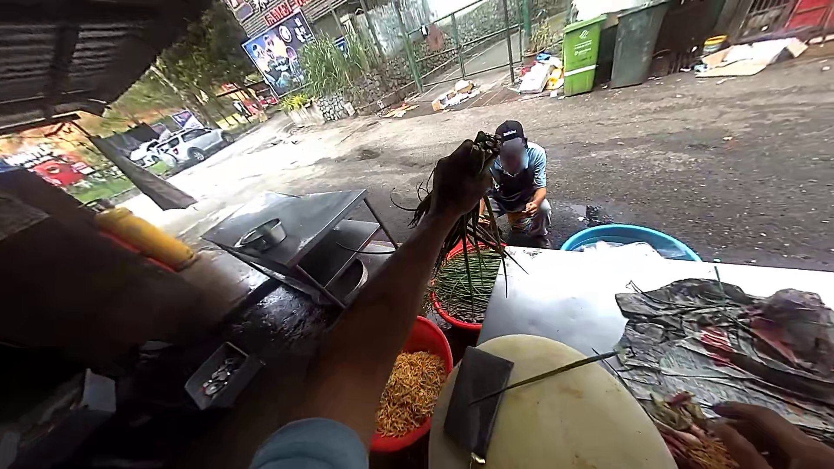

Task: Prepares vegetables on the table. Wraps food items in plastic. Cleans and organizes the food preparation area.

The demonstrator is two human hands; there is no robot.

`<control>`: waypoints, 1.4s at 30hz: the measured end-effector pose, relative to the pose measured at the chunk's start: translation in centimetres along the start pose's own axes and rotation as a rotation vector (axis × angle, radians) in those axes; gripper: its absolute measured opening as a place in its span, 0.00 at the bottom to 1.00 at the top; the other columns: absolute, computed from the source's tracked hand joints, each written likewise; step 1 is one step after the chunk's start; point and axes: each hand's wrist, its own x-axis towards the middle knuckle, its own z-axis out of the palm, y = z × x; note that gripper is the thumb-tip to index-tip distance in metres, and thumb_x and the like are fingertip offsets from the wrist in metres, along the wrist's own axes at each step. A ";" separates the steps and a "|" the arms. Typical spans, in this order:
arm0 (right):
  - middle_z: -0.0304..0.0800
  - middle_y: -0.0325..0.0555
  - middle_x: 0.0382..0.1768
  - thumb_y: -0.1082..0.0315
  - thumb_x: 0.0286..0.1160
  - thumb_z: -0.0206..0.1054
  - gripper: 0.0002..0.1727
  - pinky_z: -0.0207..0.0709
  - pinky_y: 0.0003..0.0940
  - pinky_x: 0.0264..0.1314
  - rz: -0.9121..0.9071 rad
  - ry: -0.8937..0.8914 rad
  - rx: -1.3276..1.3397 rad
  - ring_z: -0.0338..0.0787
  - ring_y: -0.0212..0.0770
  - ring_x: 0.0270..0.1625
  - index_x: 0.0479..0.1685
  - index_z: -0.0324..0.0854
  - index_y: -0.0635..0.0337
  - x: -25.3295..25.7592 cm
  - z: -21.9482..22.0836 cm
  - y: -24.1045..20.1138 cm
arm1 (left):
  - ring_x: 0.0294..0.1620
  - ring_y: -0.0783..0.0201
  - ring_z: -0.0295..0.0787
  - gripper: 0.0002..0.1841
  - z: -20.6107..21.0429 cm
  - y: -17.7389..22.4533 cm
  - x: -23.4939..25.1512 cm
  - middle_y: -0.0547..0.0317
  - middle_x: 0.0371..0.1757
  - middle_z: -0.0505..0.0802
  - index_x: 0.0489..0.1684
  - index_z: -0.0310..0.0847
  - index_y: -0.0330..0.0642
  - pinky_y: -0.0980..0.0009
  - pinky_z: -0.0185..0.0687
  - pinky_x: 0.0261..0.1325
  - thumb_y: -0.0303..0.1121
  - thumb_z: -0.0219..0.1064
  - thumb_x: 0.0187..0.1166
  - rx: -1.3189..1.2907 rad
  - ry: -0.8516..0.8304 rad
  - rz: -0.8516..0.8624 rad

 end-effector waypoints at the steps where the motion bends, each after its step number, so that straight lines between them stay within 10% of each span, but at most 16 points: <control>1: 0.94 0.59 0.46 0.57 0.87 0.59 0.21 0.87 0.58 0.49 -0.024 -0.005 -0.016 0.94 0.55 0.44 0.66 0.81 0.65 1.9 1.5 -1.6 | 0.36 0.59 0.92 0.13 0.7 -2.2 -0.1 0.58 0.32 0.92 0.42 0.84 0.44 0.52 0.85 0.38 0.39 0.71 0.64 0.005 -0.030 0.009; 15: 0.67 0.61 0.85 0.59 0.74 0.74 0.41 0.73 0.63 0.79 0.294 -0.471 -0.511 0.72 0.61 0.84 0.89 0.64 0.56 30.4 22.5 -5.4 | 0.52 0.50 0.93 0.14 22.0 -36.0 -12.4 0.52 0.46 0.96 0.46 0.89 0.44 0.45 0.84 0.63 0.41 0.77 0.71 0.090 -0.526 0.207; 20: 0.55 0.62 0.91 0.56 0.62 0.83 0.55 0.72 0.66 0.78 0.387 -0.455 -0.595 0.63 0.66 0.89 0.93 0.56 0.53 35.2 23.4 -4.3 | 0.50 0.50 0.93 0.14 29.2 -38.5 -17.4 0.55 0.44 0.95 0.45 0.89 0.47 0.46 0.84 0.58 0.39 0.80 0.65 0.166 -0.693 0.223; 31: 0.37 0.60 0.96 0.58 0.69 0.79 0.58 0.67 0.62 0.84 0.440 -0.476 -0.593 0.46 0.65 0.95 0.98 0.42 0.45 34.1 23.9 -3.7 | 0.53 0.48 0.92 0.16 46.7 -38.2 -15.5 0.51 0.48 0.95 0.52 0.86 0.46 0.43 0.79 0.63 0.36 0.75 0.68 0.177 -0.911 0.164; 33: 0.39 0.60 0.96 0.58 0.65 0.82 0.59 0.71 0.62 0.81 0.414 -0.434 -0.611 0.49 0.65 0.95 0.98 0.45 0.44 33.8 24.1 -3.4 | 0.68 0.42 0.85 0.34 50.5 -38.3 -15.2 0.45 0.62 0.91 0.66 0.82 0.41 0.36 0.68 0.76 0.46 0.83 0.58 0.216 -0.901 0.169; 35: 0.37 0.57 0.97 0.57 0.65 0.83 0.60 0.72 0.61 0.80 0.430 -0.437 -0.626 0.48 0.63 0.96 0.98 0.43 0.40 33.9 24.0 -3.5 | 0.92 0.29 0.52 0.66 53.0 -38.1 -16.1 0.32 0.88 0.67 0.91 0.57 0.36 0.24 0.38 0.88 0.57 0.90 0.45 0.231 -0.993 -0.010; 37: 0.38 0.54 0.97 0.56 0.64 0.84 0.61 0.77 0.60 0.76 0.439 -0.438 -0.646 0.51 0.60 0.95 0.98 0.43 0.38 33.6 24.1 -3.3 | 0.94 0.26 0.40 0.77 53.2 -38.1 -19.5 0.29 0.93 0.53 0.96 0.42 0.39 0.21 0.34 0.86 0.60 0.92 0.39 0.221 -1.063 -0.221; 42: 0.36 0.54 0.97 0.56 0.71 0.78 0.57 0.74 0.64 0.77 0.479 -0.500 -0.581 0.48 0.62 0.96 0.99 0.41 0.38 35.0 23.9 -4.8 | 0.87 0.26 0.61 0.60 45.8 -40.8 -29.5 0.29 0.85 0.70 0.94 0.52 0.41 0.23 0.60 0.78 0.54 0.84 0.59 0.121 -1.116 -0.463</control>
